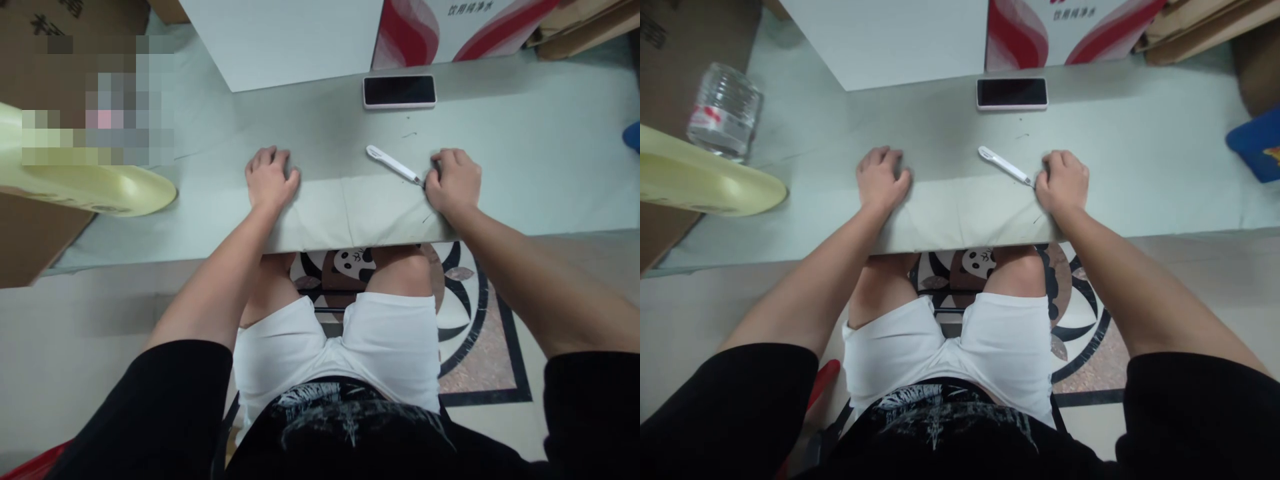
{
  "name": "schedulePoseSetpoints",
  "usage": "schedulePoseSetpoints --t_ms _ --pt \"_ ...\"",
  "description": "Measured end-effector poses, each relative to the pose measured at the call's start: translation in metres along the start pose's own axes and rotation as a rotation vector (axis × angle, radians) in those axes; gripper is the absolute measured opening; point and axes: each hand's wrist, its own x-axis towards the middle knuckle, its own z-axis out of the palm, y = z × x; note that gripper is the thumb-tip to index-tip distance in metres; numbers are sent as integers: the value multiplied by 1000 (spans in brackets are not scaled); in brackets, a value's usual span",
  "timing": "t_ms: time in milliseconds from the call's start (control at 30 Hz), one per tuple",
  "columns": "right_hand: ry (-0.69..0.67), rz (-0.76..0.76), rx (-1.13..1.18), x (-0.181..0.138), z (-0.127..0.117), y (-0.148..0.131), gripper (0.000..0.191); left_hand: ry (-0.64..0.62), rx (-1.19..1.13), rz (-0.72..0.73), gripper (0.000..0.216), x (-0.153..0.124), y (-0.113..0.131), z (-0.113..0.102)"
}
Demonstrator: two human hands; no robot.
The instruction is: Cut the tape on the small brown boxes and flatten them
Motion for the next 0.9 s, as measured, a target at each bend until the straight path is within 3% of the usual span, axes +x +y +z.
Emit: schedulePoseSetpoints --t_ms 600,900 --pt "-19 44 -57 0 -6 -9 41 -6 10 -7 57 -1 3 -3" --pt "35 18 3 -2 5 -4 40 27 126 49 56 -4 1 -4"
